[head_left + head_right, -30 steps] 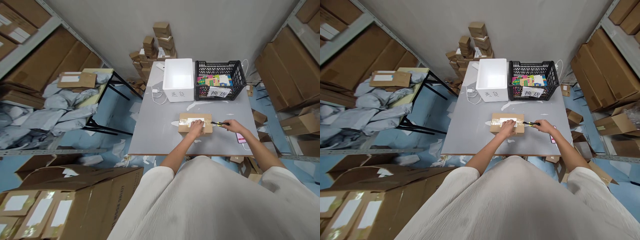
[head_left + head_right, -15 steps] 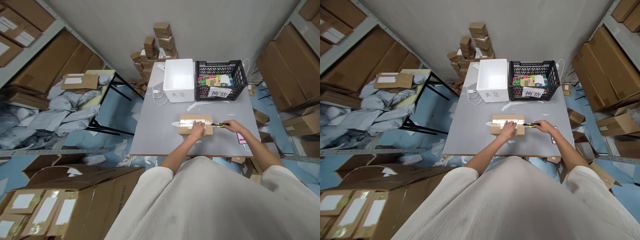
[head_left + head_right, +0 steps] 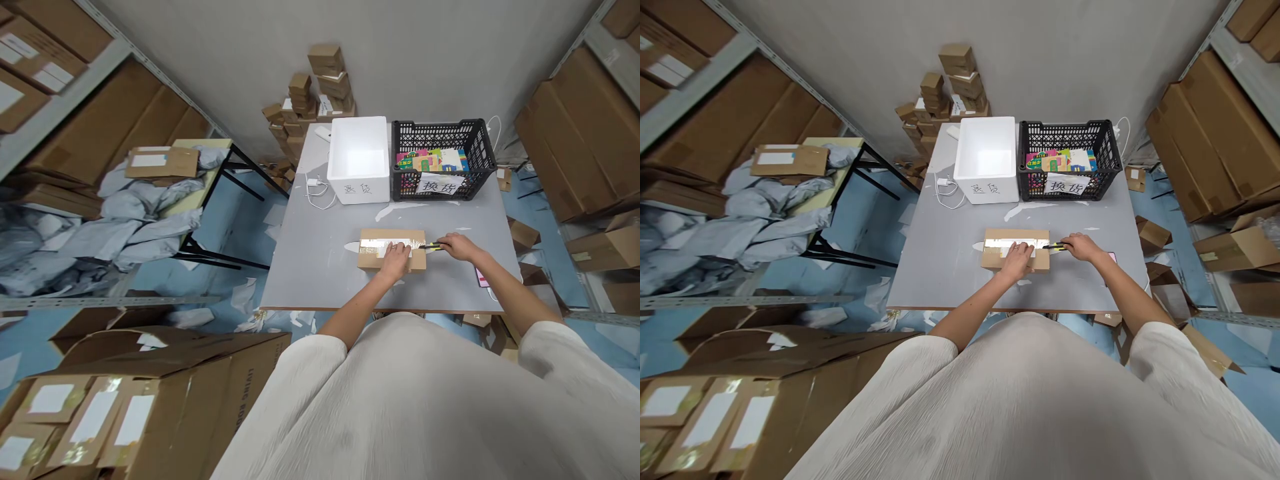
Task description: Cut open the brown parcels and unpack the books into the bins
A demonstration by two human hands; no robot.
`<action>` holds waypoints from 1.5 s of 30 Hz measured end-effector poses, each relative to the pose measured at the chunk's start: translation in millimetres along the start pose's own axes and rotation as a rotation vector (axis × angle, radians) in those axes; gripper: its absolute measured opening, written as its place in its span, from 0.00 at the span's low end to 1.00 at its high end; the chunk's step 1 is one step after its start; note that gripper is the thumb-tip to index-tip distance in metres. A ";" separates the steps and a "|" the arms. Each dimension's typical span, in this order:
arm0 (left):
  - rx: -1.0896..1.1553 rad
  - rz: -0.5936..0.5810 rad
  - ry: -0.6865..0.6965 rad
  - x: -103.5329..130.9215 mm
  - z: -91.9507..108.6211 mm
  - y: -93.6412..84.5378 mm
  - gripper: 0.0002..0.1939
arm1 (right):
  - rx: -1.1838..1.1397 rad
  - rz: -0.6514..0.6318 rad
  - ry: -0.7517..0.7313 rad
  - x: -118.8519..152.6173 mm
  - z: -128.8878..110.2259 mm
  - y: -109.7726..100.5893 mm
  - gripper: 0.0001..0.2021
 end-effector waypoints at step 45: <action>-0.010 0.026 -0.012 -40.3 -10.4 -33.5 0.29 | -0.205 0.215 -0.129 45.7 -6.3 25.1 0.29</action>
Point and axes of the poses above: each hand's wrist, its own x-axis away from the middle knuckle, its own y-axis out of the palm, z = x × y, the point moved 7 cm from there along -x, towards the middle knuckle, and after that the axes turned 9 degrees about -y, right-handed, at the moved point
